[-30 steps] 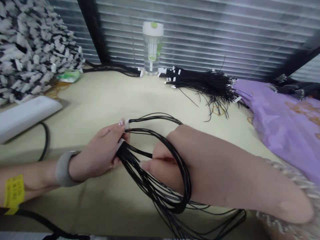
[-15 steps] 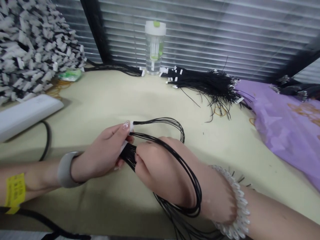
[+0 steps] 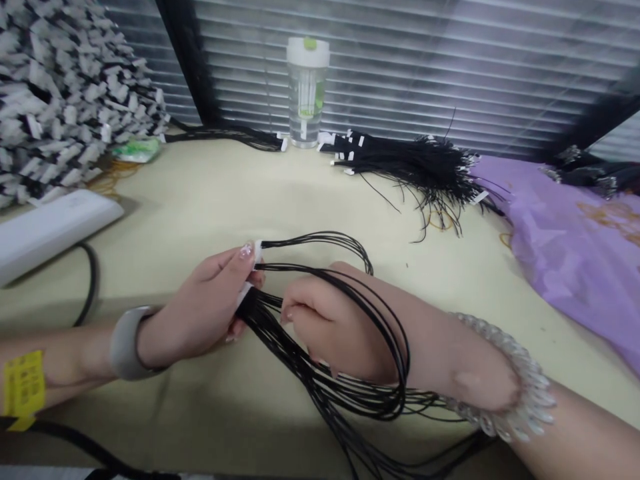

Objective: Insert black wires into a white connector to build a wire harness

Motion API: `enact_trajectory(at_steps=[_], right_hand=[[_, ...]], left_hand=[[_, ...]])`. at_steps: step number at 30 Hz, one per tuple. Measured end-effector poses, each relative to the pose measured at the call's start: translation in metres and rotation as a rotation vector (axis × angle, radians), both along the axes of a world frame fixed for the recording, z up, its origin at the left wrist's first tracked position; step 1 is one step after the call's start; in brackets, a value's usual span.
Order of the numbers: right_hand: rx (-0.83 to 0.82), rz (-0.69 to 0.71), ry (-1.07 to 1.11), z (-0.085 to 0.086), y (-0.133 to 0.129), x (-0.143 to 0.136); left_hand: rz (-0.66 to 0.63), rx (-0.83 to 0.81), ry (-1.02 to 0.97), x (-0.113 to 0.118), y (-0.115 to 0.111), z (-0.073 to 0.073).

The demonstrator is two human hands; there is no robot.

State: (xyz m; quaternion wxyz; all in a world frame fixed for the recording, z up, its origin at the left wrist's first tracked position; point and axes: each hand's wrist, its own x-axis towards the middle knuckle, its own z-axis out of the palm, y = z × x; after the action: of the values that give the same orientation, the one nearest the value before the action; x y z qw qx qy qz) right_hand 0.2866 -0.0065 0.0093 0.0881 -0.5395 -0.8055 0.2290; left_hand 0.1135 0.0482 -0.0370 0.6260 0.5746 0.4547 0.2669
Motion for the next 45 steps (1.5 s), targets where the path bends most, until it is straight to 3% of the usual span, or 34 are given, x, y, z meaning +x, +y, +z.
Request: enact_trajectory(at_steps=[2,4,11,15,21,30,41,45], right_hand=[[-0.182,-0.028,0.063,-0.002,0.003,-0.006],[-0.229,-0.101,0.093,-0.005,0.005,-0.012],[-0.109,-0.183,0.038,-0.012,0.005,-0.022],[-0.148,-0.147,0.086,-0.013,0.006,-0.019],[-0.002,-0.087,0.076,-0.015,0.007,-0.02],[-0.041,-0.091,0.103,-0.015,0.006,-0.019],[0.08,-0.074,0.058,-0.016,0.009,-0.028],[0.162,-0.044,-0.081,-0.005,0.011,-0.006]], left_hand=[[-0.008,0.018,-0.015,0.0,0.0,0.0],[-0.013,0.027,-0.018,0.0,0.0,0.0],[-0.013,0.033,0.005,0.0,0.001,-0.001],[-0.001,0.044,0.009,0.0,0.001,-0.001],[-0.006,0.056,0.014,0.0,0.0,-0.004],[-0.021,0.054,-0.009,-0.001,0.0,-0.004],[-0.042,0.055,0.036,0.0,-0.001,0.001],[-0.023,0.055,0.021,0.0,-0.001,0.0]])
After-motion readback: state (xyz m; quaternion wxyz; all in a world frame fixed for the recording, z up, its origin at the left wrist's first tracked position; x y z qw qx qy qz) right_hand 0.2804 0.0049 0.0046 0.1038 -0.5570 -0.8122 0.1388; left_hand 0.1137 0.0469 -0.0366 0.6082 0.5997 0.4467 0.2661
